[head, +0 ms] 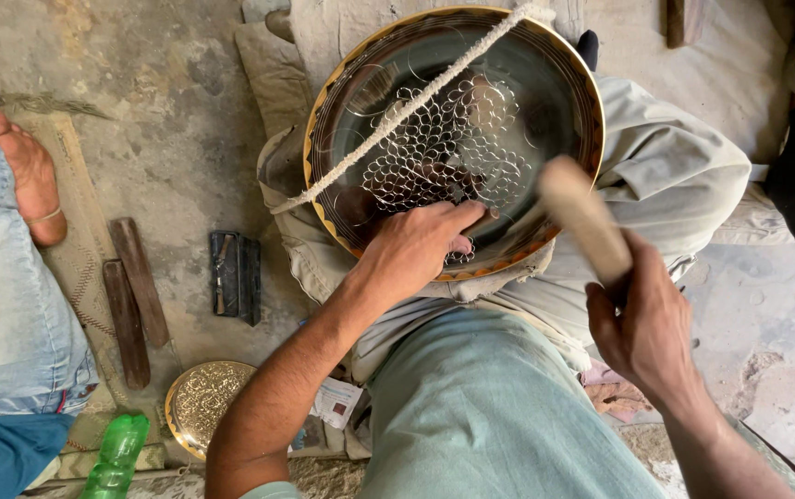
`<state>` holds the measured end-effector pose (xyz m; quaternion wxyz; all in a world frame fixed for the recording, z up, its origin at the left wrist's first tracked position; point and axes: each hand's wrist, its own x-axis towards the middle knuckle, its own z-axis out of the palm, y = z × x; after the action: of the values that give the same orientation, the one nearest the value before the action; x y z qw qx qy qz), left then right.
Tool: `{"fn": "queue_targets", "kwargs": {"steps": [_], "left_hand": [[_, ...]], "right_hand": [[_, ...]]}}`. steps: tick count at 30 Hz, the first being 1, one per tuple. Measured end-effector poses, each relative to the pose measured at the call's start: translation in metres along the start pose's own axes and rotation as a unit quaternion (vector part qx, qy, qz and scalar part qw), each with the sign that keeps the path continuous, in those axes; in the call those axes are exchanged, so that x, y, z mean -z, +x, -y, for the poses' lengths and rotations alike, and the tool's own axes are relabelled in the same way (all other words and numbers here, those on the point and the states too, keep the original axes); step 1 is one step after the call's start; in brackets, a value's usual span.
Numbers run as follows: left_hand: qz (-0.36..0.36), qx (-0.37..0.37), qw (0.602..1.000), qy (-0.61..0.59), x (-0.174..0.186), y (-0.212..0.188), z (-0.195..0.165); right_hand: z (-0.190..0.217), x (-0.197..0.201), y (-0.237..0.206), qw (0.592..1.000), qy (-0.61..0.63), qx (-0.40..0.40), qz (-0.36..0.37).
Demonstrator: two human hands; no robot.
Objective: The person sits on the floor and uses a wooden mallet to repeatedly hammer a metal mesh placed on a large silver tray. The person holds the mesh in place with one hand while striking it with the other, creating a textured pattern on the metal surface.
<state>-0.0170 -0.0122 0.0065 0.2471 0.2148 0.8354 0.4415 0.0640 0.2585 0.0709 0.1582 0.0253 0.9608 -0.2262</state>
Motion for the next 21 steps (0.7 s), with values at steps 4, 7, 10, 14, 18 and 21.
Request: {"fn": "queue_targets", "kwargs": {"steps": [4, 7, 10, 14, 18, 21], "left_hand": [[-0.027, 0.024, 0.999, 0.024, -0.008, -0.004, 0.006], [-0.060, 0.040, 0.994, -0.080, -0.015, -0.007, 0.009], [-0.141, 0.048, 0.988, -0.032, -0.017, -0.015, 0.010], [-0.226, 0.066, 0.972, -0.028, -0.021, -0.025, 0.007], [-0.277, 0.080, 0.957, -0.028, -0.025, -0.031, 0.005], [-0.300, 0.116, 0.946, -0.044, -0.029, -0.036, 0.005]], "right_hand": [[0.005, 0.015, 0.018, 0.975, -0.188, 0.006, 0.121], [0.010, 0.022, 0.031, 0.993, -0.039, 0.108, 0.007], [0.021, 0.028, 0.046, 0.991, -0.089, 0.098, 0.032], [0.041, 0.041, 0.072, 0.962, -0.210, 0.169, 0.053], [0.065, 0.050, 0.086, 0.925, -0.303, 0.218, 0.069], [0.082, 0.055, 0.091, 0.903, -0.347, 0.239, 0.081]]}}
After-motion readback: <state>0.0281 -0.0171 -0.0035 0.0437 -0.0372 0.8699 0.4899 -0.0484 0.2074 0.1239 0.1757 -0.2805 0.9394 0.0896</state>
